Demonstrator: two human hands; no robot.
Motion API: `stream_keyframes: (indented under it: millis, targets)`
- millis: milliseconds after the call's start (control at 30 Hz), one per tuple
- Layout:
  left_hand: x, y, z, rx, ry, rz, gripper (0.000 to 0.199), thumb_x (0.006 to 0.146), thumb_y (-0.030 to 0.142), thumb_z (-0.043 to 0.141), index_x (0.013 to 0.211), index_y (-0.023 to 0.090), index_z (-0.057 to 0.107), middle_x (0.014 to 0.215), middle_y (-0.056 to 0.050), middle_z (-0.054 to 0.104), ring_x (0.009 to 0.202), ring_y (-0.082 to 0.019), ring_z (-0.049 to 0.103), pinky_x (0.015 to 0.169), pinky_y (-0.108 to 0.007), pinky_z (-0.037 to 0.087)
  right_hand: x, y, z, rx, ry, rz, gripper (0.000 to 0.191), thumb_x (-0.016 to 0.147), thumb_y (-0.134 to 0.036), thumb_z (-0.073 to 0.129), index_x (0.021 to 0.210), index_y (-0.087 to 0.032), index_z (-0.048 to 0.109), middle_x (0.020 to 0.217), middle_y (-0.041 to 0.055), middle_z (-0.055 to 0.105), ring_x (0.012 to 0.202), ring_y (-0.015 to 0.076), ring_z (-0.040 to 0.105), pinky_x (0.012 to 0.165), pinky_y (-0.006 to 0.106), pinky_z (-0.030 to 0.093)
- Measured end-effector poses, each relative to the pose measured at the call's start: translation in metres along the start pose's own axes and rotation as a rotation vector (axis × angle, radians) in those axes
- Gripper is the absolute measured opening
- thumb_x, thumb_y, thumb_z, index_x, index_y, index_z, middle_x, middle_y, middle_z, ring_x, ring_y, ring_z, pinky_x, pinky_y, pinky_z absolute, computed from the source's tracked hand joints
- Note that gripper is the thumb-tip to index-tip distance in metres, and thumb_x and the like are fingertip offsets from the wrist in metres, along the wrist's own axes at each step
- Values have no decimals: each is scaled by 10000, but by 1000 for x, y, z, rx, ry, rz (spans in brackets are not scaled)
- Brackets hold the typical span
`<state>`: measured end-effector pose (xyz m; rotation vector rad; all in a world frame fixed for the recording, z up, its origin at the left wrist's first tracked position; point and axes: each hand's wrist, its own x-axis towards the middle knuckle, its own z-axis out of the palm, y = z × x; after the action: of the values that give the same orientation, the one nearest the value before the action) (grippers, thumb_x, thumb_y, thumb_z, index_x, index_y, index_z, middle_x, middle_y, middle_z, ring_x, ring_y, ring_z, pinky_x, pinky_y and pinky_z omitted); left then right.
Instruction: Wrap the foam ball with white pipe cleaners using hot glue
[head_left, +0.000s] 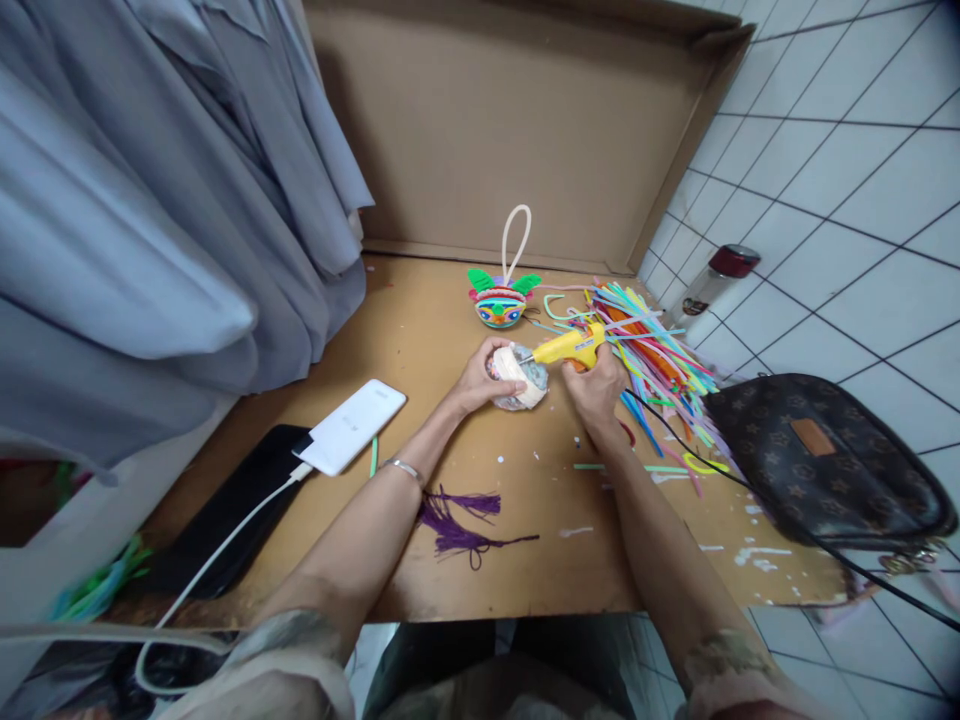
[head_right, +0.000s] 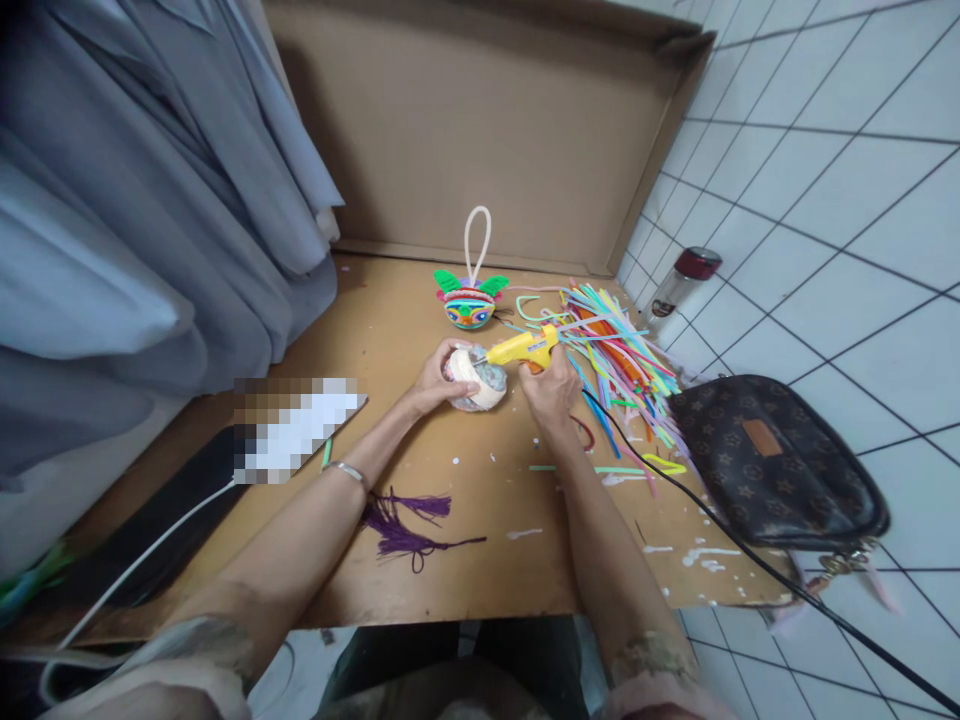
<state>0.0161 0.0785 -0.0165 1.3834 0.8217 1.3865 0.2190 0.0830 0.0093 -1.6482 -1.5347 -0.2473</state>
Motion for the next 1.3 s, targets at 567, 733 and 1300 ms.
stream_keyframes:
  millis: [567, 733, 1300]
  targets:
    - [0, 5, 0, 50, -4, 23, 806, 430, 461, 969, 1084, 186, 589, 1051, -41, 685, 894, -177, 633, 809, -277, 509, -5, -6, 0, -36, -4, 18, 242, 749, -348, 579, 934, -193, 589, 807, 85, 670, 787, 270, 609, 659, 321, 372]
    - [-1, 7, 1, 53, 4, -4, 829, 412, 458, 969, 1087, 181, 576, 1053, -48, 683, 899, -189, 630, 806, -292, 508, -3, -4, -4, -56, -11, 13, 260, 735, -356, 586, 932, -187, 598, 796, 92, 667, 760, 272, 599, 653, 327, 367]
    - [0, 6, 1, 49, -2, 4, 802, 427, 462, 965, 1075, 191, 578, 1079, -53, 693, 904, -185, 642, 814, -290, 516, -3, -3, -7, -68, -38, 8, 280, 758, -340, 600, 984, -176, 605, 835, 102, 677, 788, 276, 602, 666, 329, 370]
